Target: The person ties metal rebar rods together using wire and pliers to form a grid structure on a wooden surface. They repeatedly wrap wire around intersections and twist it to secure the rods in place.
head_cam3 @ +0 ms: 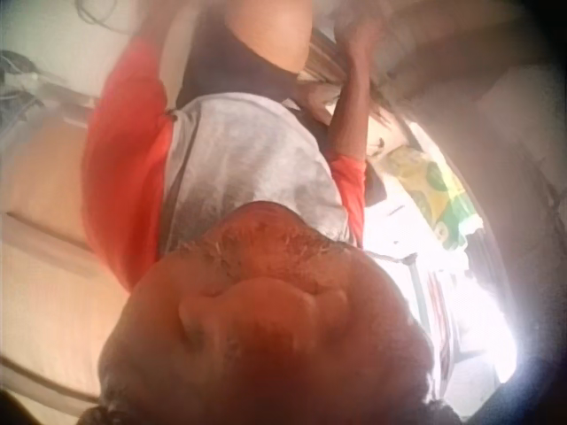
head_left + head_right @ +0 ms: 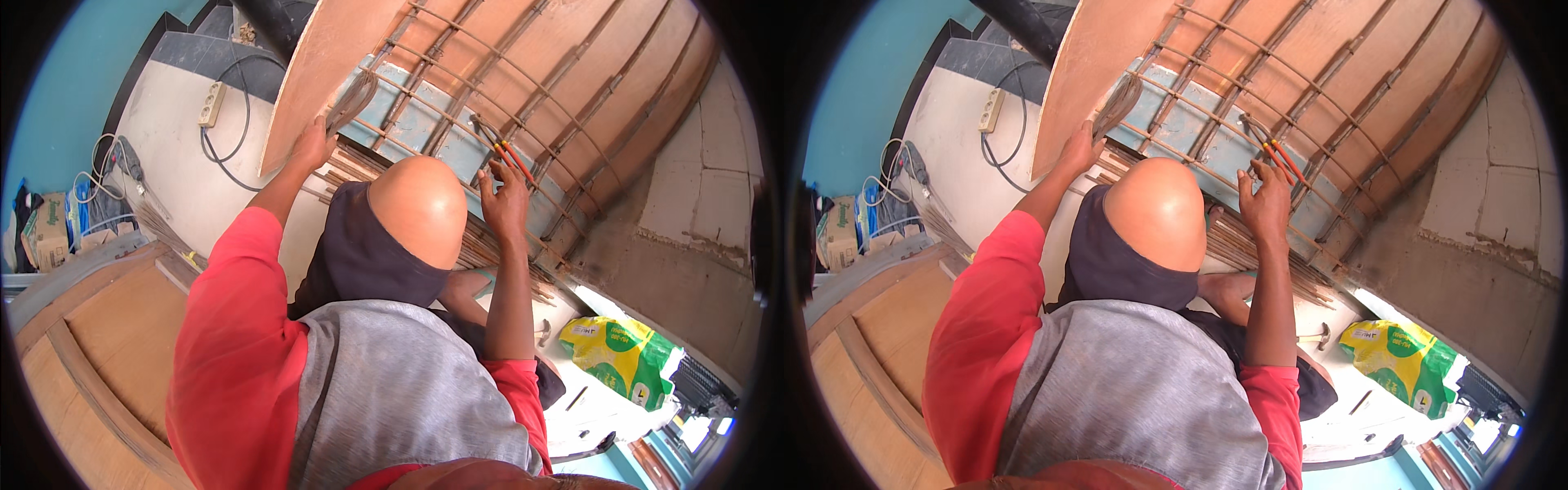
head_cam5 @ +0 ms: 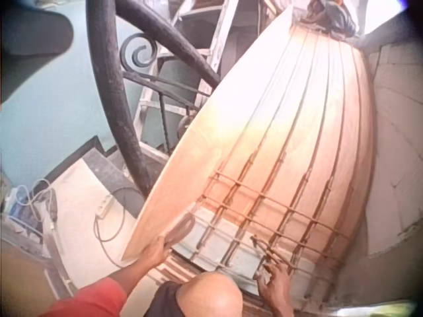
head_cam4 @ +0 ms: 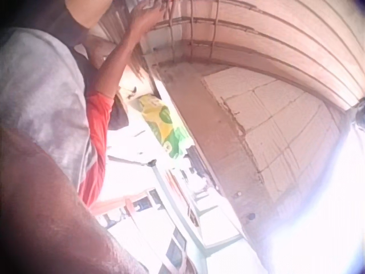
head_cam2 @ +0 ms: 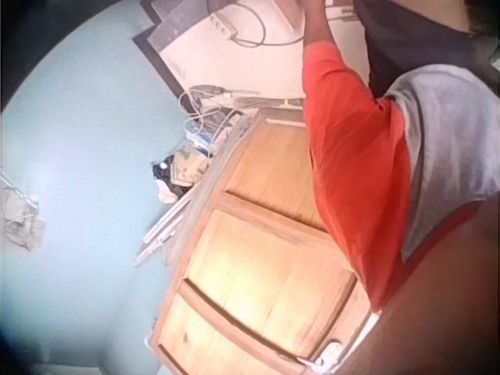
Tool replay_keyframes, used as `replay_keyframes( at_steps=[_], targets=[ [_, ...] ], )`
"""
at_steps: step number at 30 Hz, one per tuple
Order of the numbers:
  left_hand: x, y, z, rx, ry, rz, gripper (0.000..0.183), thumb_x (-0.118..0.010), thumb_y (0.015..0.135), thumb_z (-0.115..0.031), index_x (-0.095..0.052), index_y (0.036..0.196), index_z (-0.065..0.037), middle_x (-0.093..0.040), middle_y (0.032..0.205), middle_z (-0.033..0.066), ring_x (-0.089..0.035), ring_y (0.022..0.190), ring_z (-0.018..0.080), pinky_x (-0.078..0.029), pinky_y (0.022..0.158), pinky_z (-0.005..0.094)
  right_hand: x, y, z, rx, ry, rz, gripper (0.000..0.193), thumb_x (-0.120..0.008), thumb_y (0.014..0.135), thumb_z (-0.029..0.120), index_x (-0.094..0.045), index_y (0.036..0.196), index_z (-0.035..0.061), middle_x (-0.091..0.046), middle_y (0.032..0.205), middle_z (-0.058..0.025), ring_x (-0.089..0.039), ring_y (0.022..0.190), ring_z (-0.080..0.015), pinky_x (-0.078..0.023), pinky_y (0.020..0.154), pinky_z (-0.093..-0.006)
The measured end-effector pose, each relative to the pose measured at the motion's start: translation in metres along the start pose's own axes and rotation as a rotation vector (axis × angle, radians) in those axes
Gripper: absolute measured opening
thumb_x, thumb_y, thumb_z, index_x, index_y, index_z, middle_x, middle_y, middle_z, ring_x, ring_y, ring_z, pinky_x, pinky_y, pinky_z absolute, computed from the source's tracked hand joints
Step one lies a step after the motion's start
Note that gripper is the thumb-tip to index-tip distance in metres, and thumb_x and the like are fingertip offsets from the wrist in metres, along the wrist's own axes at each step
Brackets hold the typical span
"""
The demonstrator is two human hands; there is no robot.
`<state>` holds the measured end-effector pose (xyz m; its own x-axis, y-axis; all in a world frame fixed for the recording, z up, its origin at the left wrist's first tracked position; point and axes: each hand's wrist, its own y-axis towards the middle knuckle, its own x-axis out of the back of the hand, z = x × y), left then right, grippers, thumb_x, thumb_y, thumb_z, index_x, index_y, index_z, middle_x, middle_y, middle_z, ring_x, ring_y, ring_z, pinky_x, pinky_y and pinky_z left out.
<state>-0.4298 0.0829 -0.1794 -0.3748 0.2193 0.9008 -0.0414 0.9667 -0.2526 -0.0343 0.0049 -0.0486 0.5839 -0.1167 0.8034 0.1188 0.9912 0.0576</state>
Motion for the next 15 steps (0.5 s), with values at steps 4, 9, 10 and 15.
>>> replay_keyframes(
  at_steps=[4,9,10,15],
  targets=[
    [0.019,-0.026,-0.007,-0.165,-0.082,-0.032,0.042,-0.064,0.097,-0.032,-0.046,0.118,-0.001,-0.068,0.099,0.0300,-0.066,0.097,0.0509,-0.051,0.085,0.0572,-0.001,0.008,0.022,-0.103,0.384,0.062,0.037,-0.069,0.099,0.027,-0.072,0.119,-0.0036,-0.076,0.098,-0.0171,-0.074,0.091,-0.0222,-0.057,0.078,-0.0332],
    [0.060,-0.063,-0.060,-0.333,-0.094,-0.093,0.043,-0.065,0.094,-0.028,-0.046,0.124,-0.004,-0.064,0.108,0.0233,-0.065,0.098,0.0483,-0.052,0.083,0.0562,0.014,0.048,0.083,0.029,0.512,0.060,0.034,-0.067,0.099,0.028,-0.074,0.117,0.0001,-0.076,0.087,-0.0135,-0.073,0.081,-0.0202,-0.055,0.075,-0.0334],
    [0.064,-0.064,-0.070,-0.385,-0.068,-0.113,0.043,-0.065,0.094,-0.028,-0.047,0.125,-0.005,-0.064,0.108,0.0230,-0.065,0.097,0.0479,-0.053,0.082,0.0561,0.017,0.056,0.089,0.083,0.488,0.034,0.033,-0.067,0.098,0.028,-0.075,0.115,0.0007,-0.076,0.088,-0.0148,-0.073,0.080,-0.0211,-0.056,0.074,-0.0346],
    [0.081,-0.074,-0.104,-0.436,-0.002,-0.142,0.040,-0.065,0.094,-0.025,-0.051,0.127,-0.009,-0.067,0.111,0.0193,-0.067,0.096,0.0455,-0.054,0.079,0.0556,0.032,0.058,0.093,0.218,0.477,-0.157,0.023,-0.072,0.089,0.020,-0.076,0.099,-0.0001,-0.076,0.085,-0.0177,-0.075,0.080,-0.0258,-0.057,0.075,-0.0368]
  ],
)
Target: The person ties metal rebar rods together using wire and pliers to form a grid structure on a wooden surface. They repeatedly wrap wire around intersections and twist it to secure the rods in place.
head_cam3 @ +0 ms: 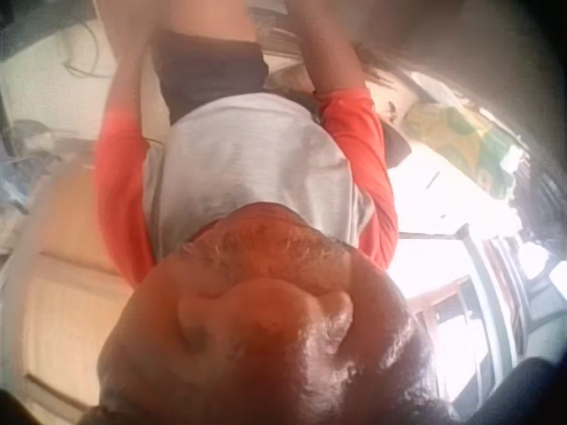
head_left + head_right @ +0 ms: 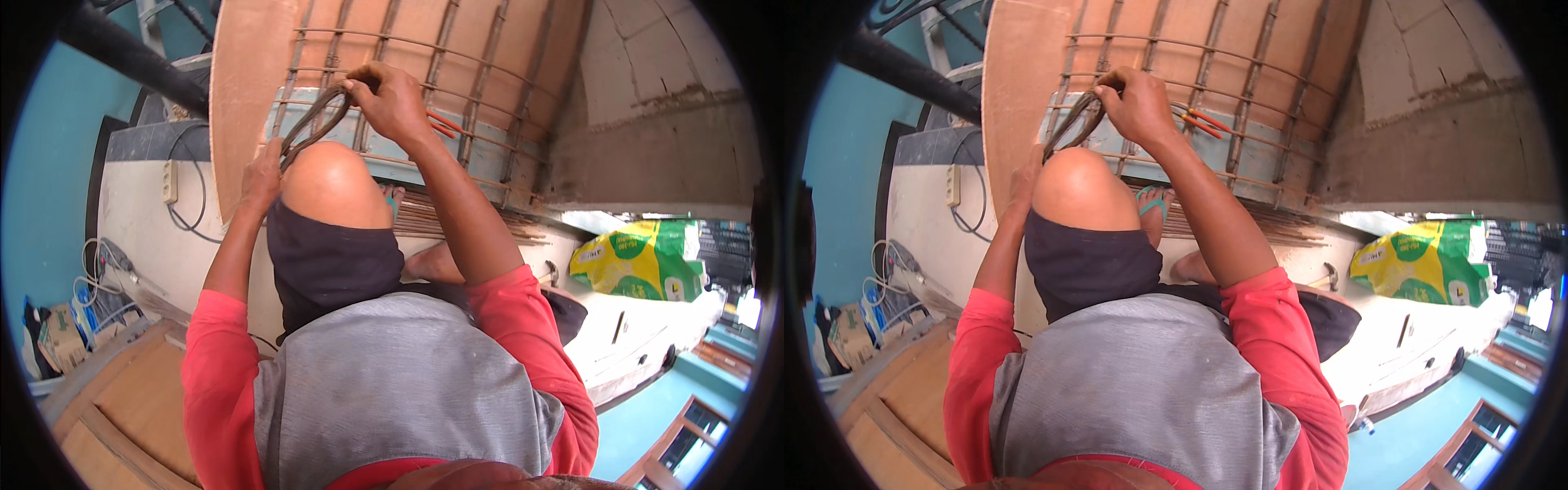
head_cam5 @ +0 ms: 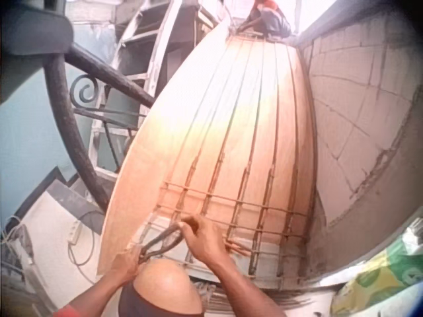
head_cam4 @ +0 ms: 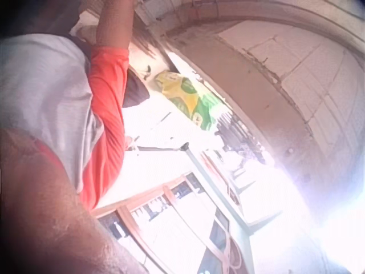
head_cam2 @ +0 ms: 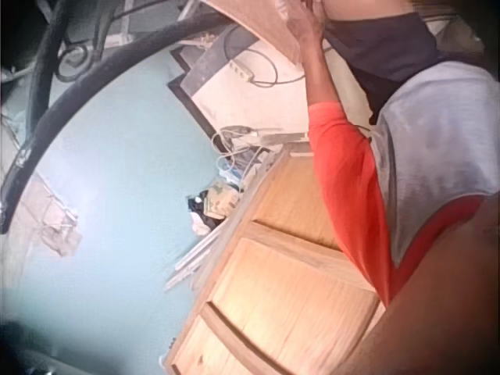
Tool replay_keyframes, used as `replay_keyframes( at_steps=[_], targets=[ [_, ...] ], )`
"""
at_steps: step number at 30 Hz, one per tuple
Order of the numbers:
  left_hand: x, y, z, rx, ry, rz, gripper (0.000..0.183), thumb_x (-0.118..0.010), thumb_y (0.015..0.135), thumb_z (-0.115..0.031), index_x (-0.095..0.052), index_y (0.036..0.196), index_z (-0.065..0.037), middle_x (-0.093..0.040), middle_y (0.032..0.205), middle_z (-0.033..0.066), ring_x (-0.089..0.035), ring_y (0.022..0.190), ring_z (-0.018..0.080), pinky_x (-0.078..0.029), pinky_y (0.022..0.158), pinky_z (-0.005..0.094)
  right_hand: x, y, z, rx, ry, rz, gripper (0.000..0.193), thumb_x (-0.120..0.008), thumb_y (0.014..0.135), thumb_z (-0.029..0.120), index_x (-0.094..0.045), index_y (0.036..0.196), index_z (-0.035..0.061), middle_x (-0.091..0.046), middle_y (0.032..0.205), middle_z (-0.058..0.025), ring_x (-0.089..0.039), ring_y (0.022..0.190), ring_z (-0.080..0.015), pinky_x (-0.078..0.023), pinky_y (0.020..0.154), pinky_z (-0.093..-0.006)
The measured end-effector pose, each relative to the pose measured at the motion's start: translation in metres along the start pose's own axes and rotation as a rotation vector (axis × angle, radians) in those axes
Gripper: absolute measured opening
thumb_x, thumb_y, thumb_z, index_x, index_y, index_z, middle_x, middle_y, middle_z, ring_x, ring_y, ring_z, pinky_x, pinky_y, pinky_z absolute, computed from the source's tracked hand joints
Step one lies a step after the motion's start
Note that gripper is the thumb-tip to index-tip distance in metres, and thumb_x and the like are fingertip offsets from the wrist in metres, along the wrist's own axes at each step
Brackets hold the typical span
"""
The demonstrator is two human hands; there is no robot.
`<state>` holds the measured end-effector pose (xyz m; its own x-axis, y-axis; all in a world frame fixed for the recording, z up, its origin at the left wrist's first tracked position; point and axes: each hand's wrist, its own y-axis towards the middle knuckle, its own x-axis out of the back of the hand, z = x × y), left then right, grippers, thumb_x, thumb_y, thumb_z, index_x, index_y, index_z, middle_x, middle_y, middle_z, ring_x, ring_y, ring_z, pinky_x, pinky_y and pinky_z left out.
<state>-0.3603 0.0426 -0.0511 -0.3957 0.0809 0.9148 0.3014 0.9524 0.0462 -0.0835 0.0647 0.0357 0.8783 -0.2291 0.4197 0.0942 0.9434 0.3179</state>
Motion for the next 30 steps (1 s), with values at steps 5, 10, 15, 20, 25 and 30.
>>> replay_keyframes(
  at_steps=[5,10,15,20,25,30],
  targets=[
    [-0.045,0.014,0.056,-0.162,0.031,-0.007,0.043,-0.066,0.094,-0.025,-0.051,0.131,-0.009,-0.067,0.116,0.0195,-0.067,0.099,0.0448,-0.054,0.081,0.0543,0.033,-0.024,-0.027,-0.332,0.162,0.124,0.026,-0.072,0.095,0.020,-0.074,0.107,-0.0019,-0.077,0.091,-0.0105,-0.074,0.081,-0.0138,-0.058,0.071,-0.0302],
    [-0.035,0.026,0.015,-0.311,-0.173,0.147,0.044,-0.067,0.095,-0.026,-0.051,0.132,-0.008,-0.067,0.116,0.0206,-0.066,0.100,0.0455,-0.053,0.082,0.0541,0.047,-0.058,-0.069,-0.570,0.298,0.018,0.025,-0.066,0.098,0.023,-0.071,0.102,-0.0009,-0.075,0.089,-0.0092,-0.071,0.078,-0.0144,-0.056,0.069,-0.0290],
    [-0.036,0.053,-0.029,-0.388,-0.231,0.241,0.046,-0.067,0.095,-0.028,-0.050,0.133,-0.008,-0.066,0.116,0.0218,-0.065,0.101,0.0461,-0.053,0.083,0.0538,0.108,-0.075,-0.096,-0.731,0.861,-0.335,0.024,-0.050,0.100,0.017,-0.063,0.097,-0.0029,-0.071,0.093,-0.0142,-0.072,0.087,-0.0237,-0.056,0.074,-0.0340],
    [-0.030,0.068,-0.057,-0.341,-0.042,0.296,0.049,-0.072,0.096,-0.031,-0.051,0.134,-0.009,-0.067,0.110,0.0235,-0.065,0.092,0.0419,-0.052,0.078,0.0472,0.190,-0.093,-0.097,-0.597,0.997,-0.698,0.019,-0.043,0.100,0.011,-0.057,0.100,-0.0022,-0.069,0.102,-0.0180,-0.068,0.109,-0.0358,-0.055,0.094,-0.0452],
    [-0.039,0.079,-0.044,-0.263,0.011,0.398,0.046,-0.067,0.098,-0.035,-0.048,0.127,-0.005,-0.064,0.114,0.0246,-0.065,0.098,0.0472,-0.052,0.079,0.0529,0.279,-0.115,-0.103,-0.303,1.125,-1.007,0.016,-0.037,0.099,0.011,-0.048,0.095,-0.0004,-0.062,0.112,-0.0222,-0.063,0.120,-0.0458,-0.055,0.103,-0.0552],
    [-0.072,0.102,-0.014,-0.120,0.031,0.255,0.043,-0.063,0.100,-0.034,-0.045,0.121,-0.001,-0.065,0.112,0.0294,-0.066,0.098,0.0503,-0.054,0.082,0.0561,0.348,-0.136,-0.051,-0.043,0.852,-1.118,0.021,-0.037,0.100,0.014,-0.051,0.095,-0.0002,-0.062,0.127,-0.0272,-0.058,0.127,-0.0479,-0.052,0.109,-0.0547]
  ],
)
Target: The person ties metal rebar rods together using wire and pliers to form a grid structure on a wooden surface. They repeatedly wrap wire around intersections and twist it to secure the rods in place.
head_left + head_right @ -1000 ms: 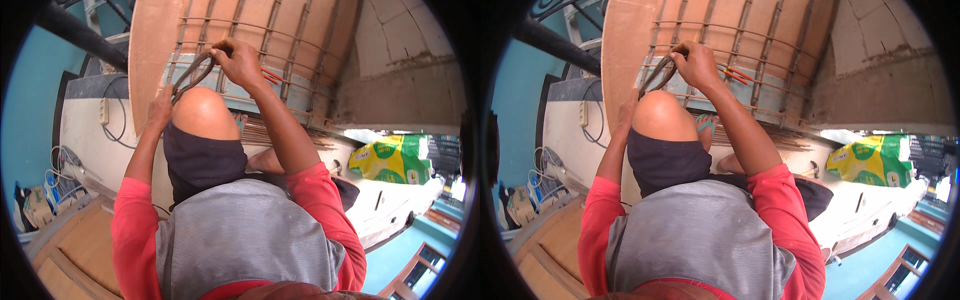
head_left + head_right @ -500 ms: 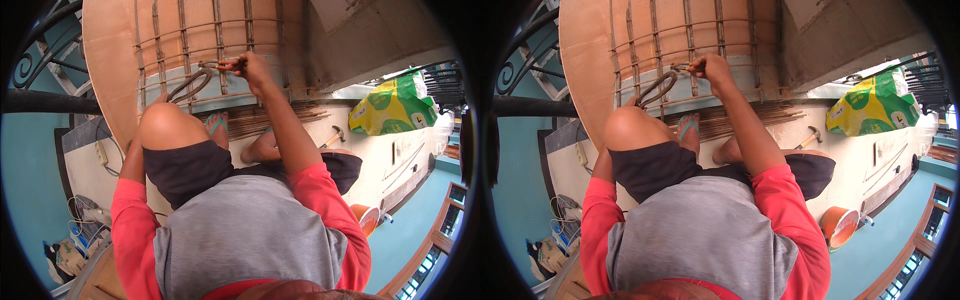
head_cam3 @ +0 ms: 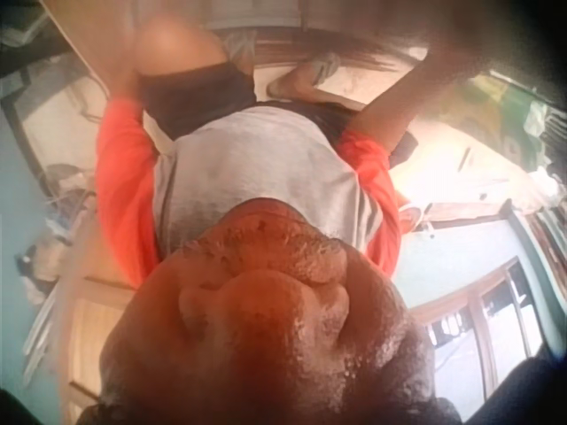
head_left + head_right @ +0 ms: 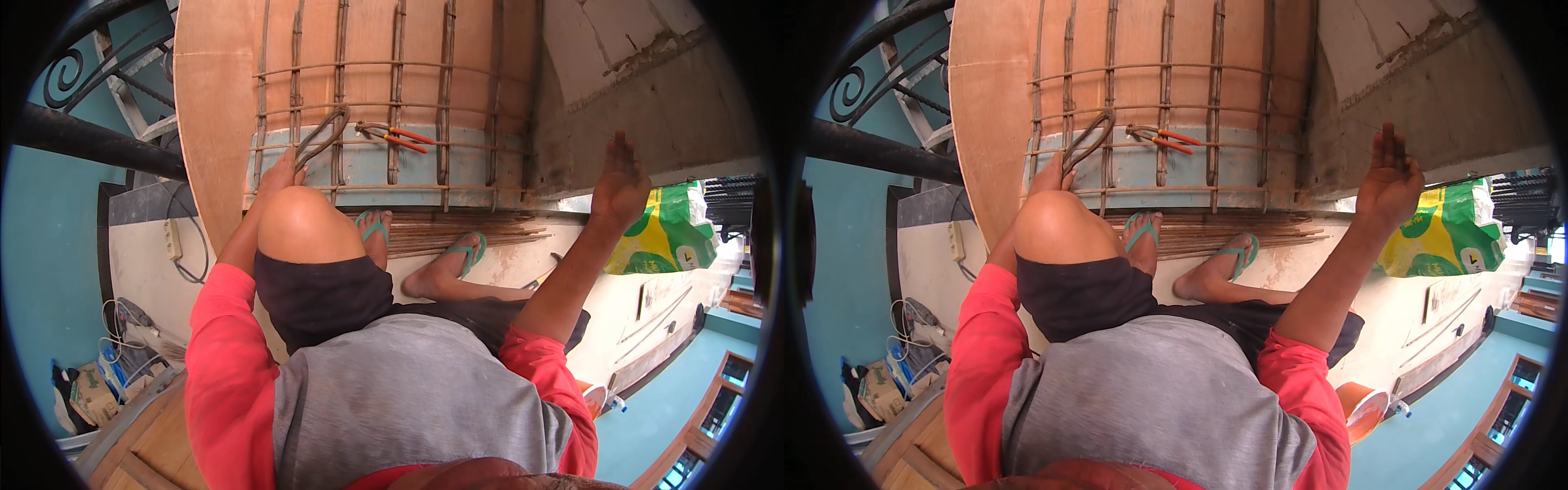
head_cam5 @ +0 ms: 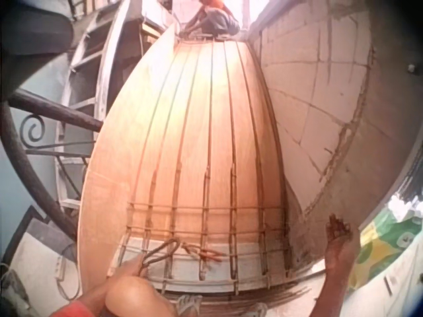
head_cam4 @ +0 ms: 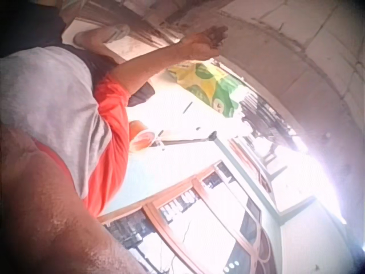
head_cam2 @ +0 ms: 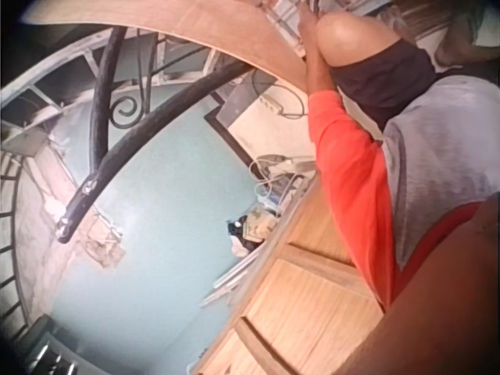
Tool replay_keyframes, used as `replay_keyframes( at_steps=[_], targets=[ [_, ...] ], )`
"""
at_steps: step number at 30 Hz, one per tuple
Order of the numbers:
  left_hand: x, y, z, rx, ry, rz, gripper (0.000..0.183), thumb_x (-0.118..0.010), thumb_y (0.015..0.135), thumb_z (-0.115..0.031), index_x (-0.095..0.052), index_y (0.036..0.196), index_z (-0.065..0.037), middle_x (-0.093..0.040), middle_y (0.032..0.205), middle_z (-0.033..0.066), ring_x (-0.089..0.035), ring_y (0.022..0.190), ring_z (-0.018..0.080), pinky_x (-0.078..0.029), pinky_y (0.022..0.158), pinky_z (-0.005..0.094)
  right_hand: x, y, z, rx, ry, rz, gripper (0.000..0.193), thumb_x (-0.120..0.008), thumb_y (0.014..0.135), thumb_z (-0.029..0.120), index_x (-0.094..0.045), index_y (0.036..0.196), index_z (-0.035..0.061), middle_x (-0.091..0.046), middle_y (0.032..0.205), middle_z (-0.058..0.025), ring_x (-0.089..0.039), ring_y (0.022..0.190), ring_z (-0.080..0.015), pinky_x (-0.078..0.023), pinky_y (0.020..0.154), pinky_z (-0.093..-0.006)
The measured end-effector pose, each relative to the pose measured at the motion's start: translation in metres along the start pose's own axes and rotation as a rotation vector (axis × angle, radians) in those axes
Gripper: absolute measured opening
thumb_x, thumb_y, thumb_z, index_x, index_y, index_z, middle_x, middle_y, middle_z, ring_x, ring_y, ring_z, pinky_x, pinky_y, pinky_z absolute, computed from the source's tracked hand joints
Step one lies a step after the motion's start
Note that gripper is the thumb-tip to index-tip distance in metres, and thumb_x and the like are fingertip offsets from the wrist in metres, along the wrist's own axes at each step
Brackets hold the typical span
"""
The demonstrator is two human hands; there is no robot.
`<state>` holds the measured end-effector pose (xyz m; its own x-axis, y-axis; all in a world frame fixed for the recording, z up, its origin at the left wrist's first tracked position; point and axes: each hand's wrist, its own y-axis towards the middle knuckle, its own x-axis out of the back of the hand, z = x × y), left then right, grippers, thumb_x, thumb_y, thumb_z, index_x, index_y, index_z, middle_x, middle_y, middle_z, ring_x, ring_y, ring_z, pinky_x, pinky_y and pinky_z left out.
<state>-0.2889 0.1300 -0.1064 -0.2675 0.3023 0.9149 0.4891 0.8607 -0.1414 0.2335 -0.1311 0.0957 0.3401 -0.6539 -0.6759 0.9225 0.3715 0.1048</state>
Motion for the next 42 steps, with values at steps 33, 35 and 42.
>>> replay_keyframes(
  at_steps=[33,35,42],
  targets=[
    [0.132,0.071,-0.284,-0.347,-1.293,0.220,0.033,-0.041,0.113,-0.039,-0.049,0.098,-0.010,-0.042,0.069,-0.0050,-0.048,0.060,0.0045,-0.061,0.062,0.0314,-0.062,-0.165,-0.063,0.232,-0.819,1.025,0.033,-0.070,0.091,0.009,-0.070,0.123,0.0085,-0.067,0.125,-0.0145,-0.065,0.118,-0.0315,-0.052,0.099,-0.0400],
    [0.125,0.065,-0.298,-0.381,-1.276,0.264,0.032,-0.040,0.113,-0.036,-0.049,0.097,-0.010,-0.041,0.068,-0.0049,-0.046,0.059,0.0035,-0.061,0.060,0.0296,-0.080,-0.140,-0.053,0.202,-0.780,0.752,0.034,-0.067,0.097,0.015,-0.065,0.129,0.0024,-0.070,0.120,-0.0163,-0.067,0.114,-0.0286,-0.053,0.096,-0.0377],
    [0.109,0.033,-0.329,-0.524,-1.076,0.360,0.031,-0.037,0.114,-0.033,-0.049,0.101,-0.007,-0.043,0.071,-0.0021,-0.049,0.061,0.0059,-0.062,0.065,0.0304,-0.137,-0.074,-0.070,-0.008,-0.516,0.506,0.038,-0.056,0.108,0.027,-0.061,0.132,-0.0022,-0.074,0.105,-0.0156,-0.072,0.098,-0.0205,-0.056,0.086,-0.0335]
  ],
)
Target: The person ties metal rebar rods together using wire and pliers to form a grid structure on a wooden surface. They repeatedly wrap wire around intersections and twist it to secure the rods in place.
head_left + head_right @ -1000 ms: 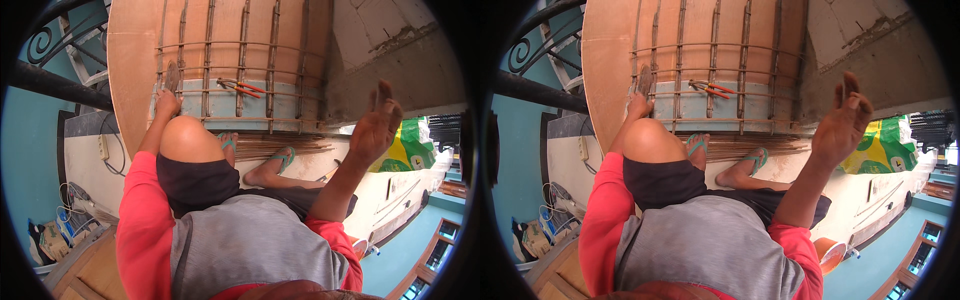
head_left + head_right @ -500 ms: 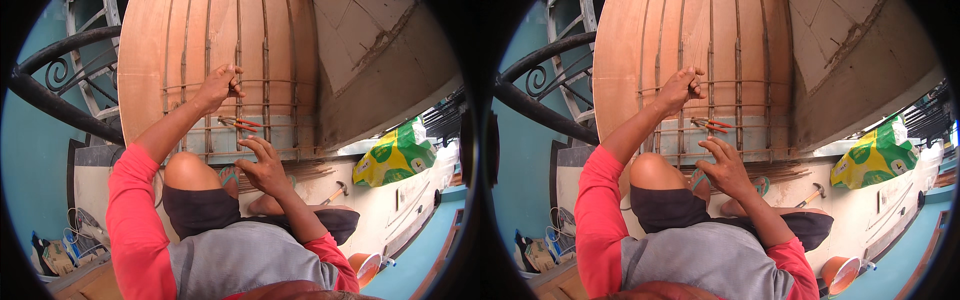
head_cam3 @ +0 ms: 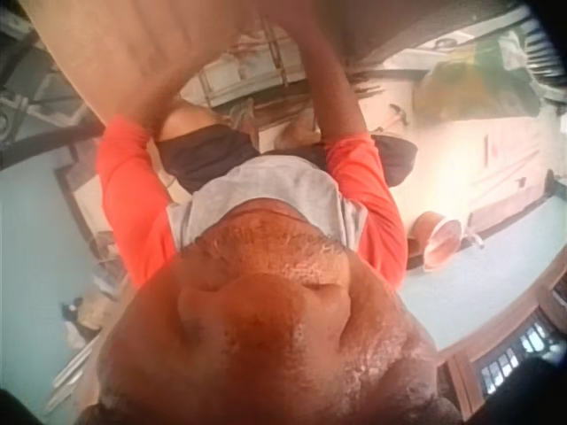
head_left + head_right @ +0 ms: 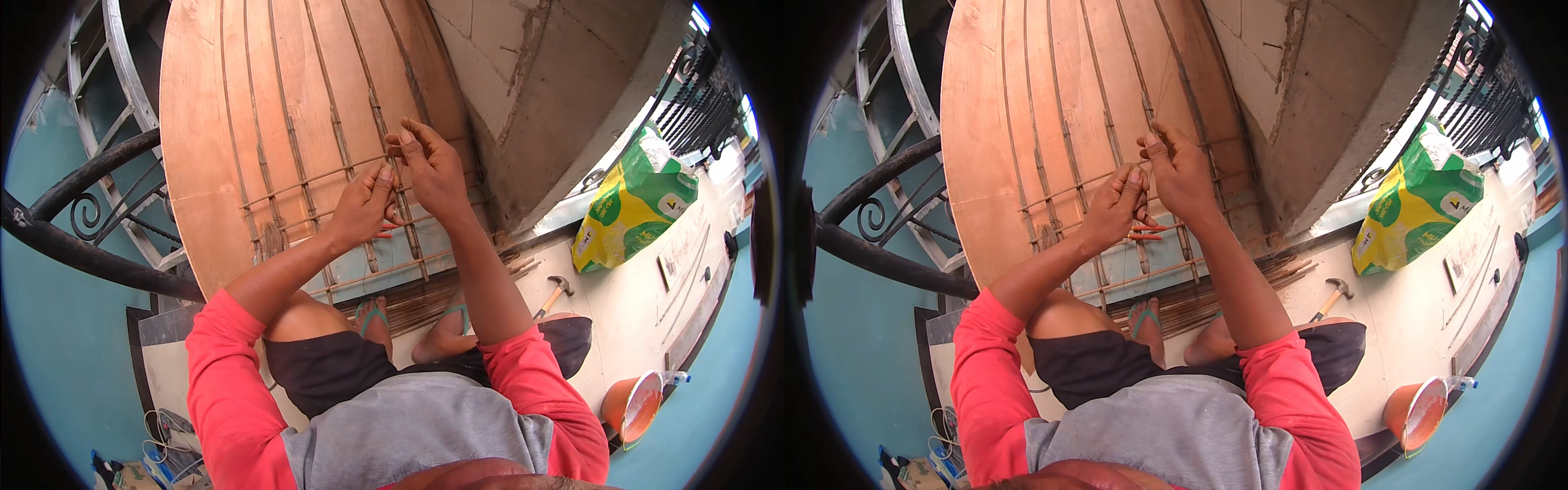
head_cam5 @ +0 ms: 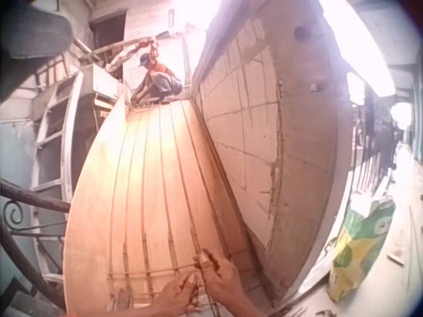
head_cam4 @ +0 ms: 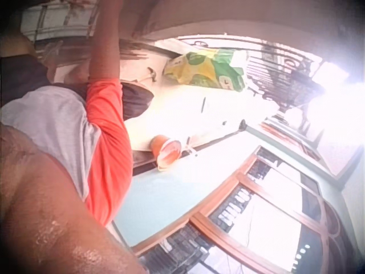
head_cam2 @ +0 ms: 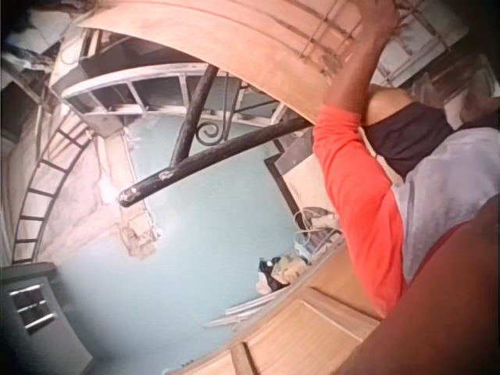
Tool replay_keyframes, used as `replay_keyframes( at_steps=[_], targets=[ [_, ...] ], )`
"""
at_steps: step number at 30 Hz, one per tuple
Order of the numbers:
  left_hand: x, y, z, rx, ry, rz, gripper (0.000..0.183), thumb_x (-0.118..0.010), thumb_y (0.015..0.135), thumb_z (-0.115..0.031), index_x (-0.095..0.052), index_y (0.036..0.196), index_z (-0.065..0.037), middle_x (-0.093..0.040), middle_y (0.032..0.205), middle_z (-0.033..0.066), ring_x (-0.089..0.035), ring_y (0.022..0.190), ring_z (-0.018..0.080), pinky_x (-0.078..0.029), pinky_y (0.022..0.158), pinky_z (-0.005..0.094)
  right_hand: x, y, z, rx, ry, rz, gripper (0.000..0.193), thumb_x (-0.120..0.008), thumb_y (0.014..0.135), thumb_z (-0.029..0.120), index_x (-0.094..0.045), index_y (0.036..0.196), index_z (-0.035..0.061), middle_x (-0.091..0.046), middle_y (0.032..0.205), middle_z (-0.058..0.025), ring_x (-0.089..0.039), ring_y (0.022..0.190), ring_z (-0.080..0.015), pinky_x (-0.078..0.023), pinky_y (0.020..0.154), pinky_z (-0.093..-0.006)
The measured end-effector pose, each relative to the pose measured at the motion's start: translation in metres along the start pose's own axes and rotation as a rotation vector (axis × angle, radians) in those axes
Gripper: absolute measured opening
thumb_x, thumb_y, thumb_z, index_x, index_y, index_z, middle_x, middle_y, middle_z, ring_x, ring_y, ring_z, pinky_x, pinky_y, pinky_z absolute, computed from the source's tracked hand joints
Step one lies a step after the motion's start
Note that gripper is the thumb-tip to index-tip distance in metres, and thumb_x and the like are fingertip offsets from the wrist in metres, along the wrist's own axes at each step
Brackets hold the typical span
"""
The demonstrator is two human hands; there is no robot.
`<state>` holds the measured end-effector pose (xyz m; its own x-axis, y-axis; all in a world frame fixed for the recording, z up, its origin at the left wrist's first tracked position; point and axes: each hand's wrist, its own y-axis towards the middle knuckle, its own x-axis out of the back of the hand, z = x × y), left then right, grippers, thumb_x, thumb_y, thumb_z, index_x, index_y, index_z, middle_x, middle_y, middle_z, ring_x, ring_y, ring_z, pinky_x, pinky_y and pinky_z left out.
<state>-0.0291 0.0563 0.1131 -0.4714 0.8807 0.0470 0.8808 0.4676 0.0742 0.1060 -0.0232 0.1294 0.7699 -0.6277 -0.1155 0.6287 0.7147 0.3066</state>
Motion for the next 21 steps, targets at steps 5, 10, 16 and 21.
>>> replay_keyframes(
  at_steps=[5,10,16,21],
  targets=[
    [-0.007,-0.007,0.018,-0.040,0.116,-0.015,0.033,-0.042,0.112,-0.034,-0.055,0.109,-0.004,-0.058,0.077,0.0033,-0.061,0.068,0.0125,-0.058,0.063,0.0306,-0.005,-0.010,0.005,-0.070,0.216,0.034,0.030,-0.055,0.109,0.023,-0.066,0.123,-0.0017,-0.075,0.098,-0.0100,-0.072,0.088,-0.0159,-0.059,0.079,-0.0296],
    [0.017,-0.002,-0.024,0.049,0.944,0.244,0.035,-0.054,0.109,-0.029,-0.067,0.121,0.001,-0.075,0.106,0.0110,-0.072,0.096,0.0189,-0.057,0.088,0.0343,-0.002,-0.021,-0.005,-0.004,-0.014,-0.021,0.025,-0.059,0.106,0.022,-0.070,0.112,0.0009,-0.075,0.085,-0.0079,-0.073,0.078,-0.0157,-0.057,0.070,-0.0301],
    [0.028,-0.008,-0.027,-0.126,0.428,-0.336,0.039,-0.070,0.101,-0.028,-0.071,0.123,0.004,-0.078,0.104,0.0105,-0.071,0.098,0.0126,-0.057,0.088,0.0281,-0.018,-0.039,-0.010,0.231,-0.485,-0.050,0.017,-0.064,0.101,0.017,-0.072,0.109,0.0049,-0.076,0.082,-0.0101,-0.075,0.074,-0.0202,-0.056,0.066,-0.0327],
    [0.028,-0.007,-0.023,-0.098,0.354,-0.356,0.037,-0.066,0.104,-0.026,-0.071,0.123,0.005,-0.078,0.102,0.0111,-0.071,0.091,0.0100,-0.058,0.082,0.0255,-0.035,-0.050,-0.020,0.316,-0.693,-0.039,0.016,-0.065,0.100,0.016,-0.072,0.111,0.0061,-0.076,0.085,-0.0122,-0.076,0.076,-0.0246,-0.055,0.065,-0.0340]
  ],
)
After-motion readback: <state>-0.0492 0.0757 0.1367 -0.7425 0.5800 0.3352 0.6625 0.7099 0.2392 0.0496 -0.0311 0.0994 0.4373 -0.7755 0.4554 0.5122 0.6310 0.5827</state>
